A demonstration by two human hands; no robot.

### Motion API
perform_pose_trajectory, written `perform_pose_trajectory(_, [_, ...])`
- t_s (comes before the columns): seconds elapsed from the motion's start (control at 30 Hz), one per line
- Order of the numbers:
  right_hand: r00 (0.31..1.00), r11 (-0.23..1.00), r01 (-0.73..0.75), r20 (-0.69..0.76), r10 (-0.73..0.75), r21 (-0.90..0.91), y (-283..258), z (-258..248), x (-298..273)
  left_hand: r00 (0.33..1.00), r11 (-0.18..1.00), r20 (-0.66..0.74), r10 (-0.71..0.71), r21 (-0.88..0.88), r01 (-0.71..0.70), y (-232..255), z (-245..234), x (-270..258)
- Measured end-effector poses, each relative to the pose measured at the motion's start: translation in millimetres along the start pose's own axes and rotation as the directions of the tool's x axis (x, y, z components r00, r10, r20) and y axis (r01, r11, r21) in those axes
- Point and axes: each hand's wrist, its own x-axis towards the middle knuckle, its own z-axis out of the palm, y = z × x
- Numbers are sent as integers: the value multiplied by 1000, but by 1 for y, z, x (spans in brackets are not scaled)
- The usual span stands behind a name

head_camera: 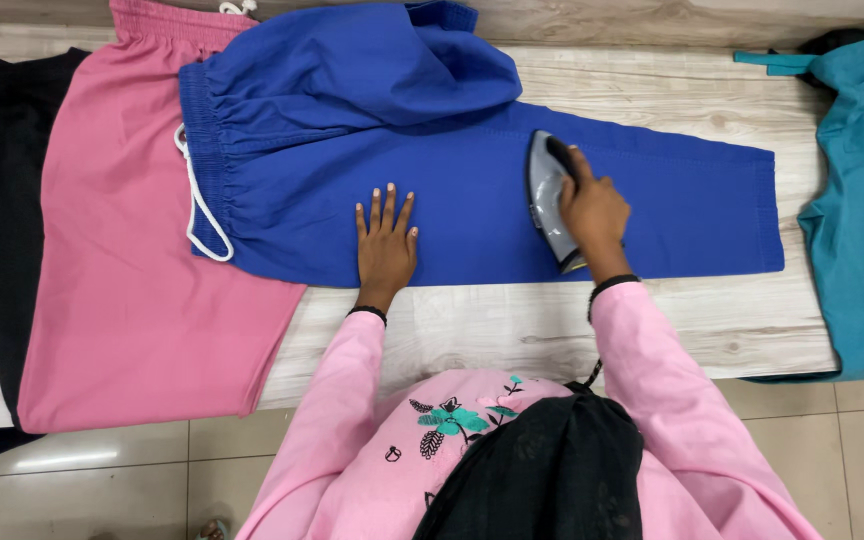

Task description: The person irons a pair of pink sweatpants on a table, smoothing the fabric and moving the iron across the legs and waistband. The person then switches to a pair of blue sweatpants and continues ironing them in the same manner.

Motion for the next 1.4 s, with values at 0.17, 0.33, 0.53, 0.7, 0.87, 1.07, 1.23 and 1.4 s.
perform_pose_trajectory(0.17, [953, 949, -303, -4, 304, 89, 104, -1, 30, 1000, 999, 0, -9, 40, 9, 4, -1, 1])
perform_pose_trajectory(0.33, [919, 892, -381, -5, 394, 241, 105, 2, 47, 1000, 998, 1, -14, 54, 14, 7, -5, -1])
perform_pose_trajectory(0.53, [995, 969, -4, 97, -20, 248, -18, 3, 50, 999, 998, 27, -35, 55, 34, 9, -7, 3])
perform_pose_trajectory(0.7, [979, 965, 202, -33, -199, 164, -36, 7, 58, 999, 998, 39, -30, 51, 28, 10, -9, 6])
perform_pose_trajectory(0.87, [997, 998, 35, -66, -31, 61, 56, 13, 81, 999, 999, 34, -24, 31, 23, 12, -9, 3])
perform_pose_trajectory(1.07, [966, 966, -253, -42, 256, 52, 190, -15, 81, 999, 999, 7, -49, 18, 49, 17, -9, 6])
perform_pose_trajectory(1.23, [932, 925, -338, -73, 355, 175, 232, -24, 75, 949, 948, -4, -317, -14, 317, 80, 28, 49])
perform_pose_trajectory(1.4, [983, 958, -184, 38, 180, 220, 168, -25, 54, 996, 988, 84, 25, -154, -12, 203, 79, 79])
